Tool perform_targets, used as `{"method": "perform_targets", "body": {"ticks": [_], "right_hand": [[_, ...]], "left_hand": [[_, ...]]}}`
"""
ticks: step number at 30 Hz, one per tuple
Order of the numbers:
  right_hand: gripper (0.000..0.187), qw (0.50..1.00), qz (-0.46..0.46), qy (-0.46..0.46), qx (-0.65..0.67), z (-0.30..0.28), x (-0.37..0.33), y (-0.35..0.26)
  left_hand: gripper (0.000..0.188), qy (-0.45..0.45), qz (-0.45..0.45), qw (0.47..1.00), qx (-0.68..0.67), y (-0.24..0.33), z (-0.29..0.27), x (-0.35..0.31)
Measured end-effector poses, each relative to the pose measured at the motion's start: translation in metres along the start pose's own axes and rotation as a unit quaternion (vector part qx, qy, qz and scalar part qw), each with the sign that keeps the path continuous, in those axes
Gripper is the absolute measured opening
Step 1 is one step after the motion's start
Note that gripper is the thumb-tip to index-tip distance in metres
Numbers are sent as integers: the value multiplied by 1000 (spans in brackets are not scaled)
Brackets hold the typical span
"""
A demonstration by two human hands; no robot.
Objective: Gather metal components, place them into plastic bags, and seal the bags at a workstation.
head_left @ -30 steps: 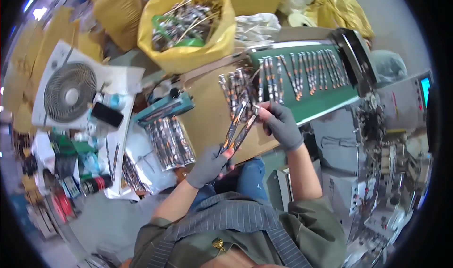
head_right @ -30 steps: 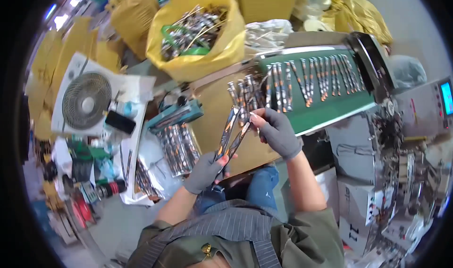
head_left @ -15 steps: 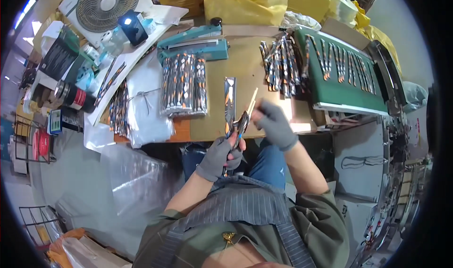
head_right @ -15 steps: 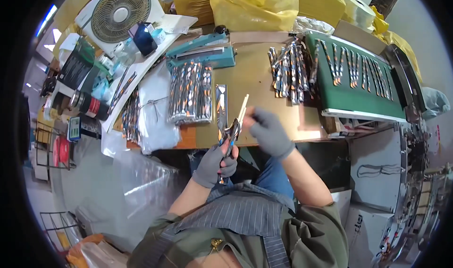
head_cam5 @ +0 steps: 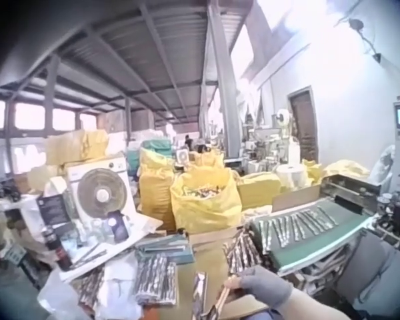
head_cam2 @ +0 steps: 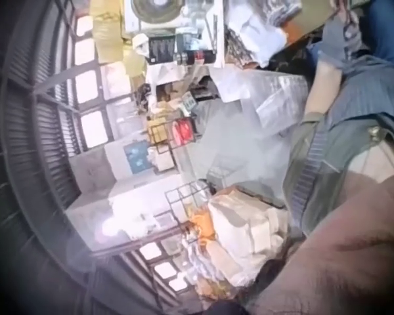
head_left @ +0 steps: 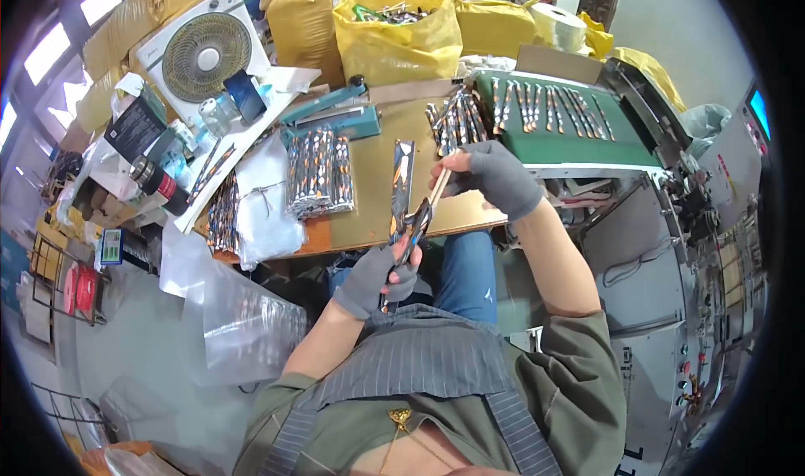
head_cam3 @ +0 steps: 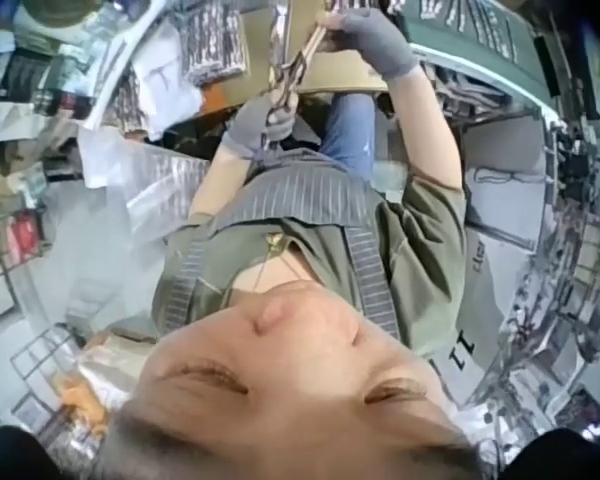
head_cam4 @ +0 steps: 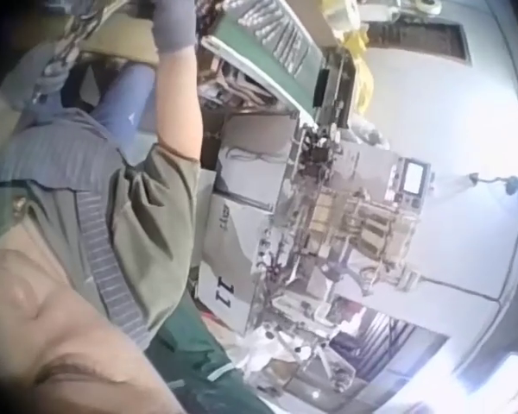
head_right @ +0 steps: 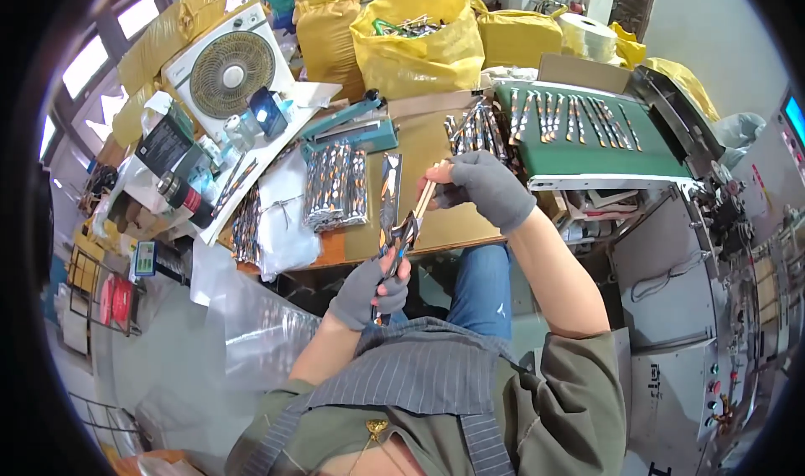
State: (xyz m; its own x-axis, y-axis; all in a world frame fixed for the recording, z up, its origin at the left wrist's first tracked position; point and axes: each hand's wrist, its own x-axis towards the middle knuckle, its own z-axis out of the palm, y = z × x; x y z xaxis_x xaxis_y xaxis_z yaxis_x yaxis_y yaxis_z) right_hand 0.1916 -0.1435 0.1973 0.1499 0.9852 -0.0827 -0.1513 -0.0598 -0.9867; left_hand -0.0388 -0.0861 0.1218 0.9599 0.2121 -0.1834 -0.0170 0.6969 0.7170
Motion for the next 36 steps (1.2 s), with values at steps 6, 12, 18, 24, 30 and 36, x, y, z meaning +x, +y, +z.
{"method": "perform_targets", "body": {"ticks": [6,12,18,24,30,36], "right_hand": [[31,876,-239,350,229,-101,21,-16],[27,898,-201,333,203,-113,31,-2],[21,956,-96,275,25,-64,43,21],[34,940,-202,71,-267,-33,48,37],[20,961,-211,-48,171,-14,46,125],[29,991,-62,74,94,-43,12,68]], "left_hand": [[34,-44,-14,997,-63,-9,-27,-2],[51,-87,11,989,-118,1,-33,16],[63,-138,-54,978,-147,-6,-21,41],[59,65,-42,996,44,-14,9,49],[41,-87,3,988,-126,-26,-13,60],[24,-143,-42,970,-189,-27,-16,76]]}}
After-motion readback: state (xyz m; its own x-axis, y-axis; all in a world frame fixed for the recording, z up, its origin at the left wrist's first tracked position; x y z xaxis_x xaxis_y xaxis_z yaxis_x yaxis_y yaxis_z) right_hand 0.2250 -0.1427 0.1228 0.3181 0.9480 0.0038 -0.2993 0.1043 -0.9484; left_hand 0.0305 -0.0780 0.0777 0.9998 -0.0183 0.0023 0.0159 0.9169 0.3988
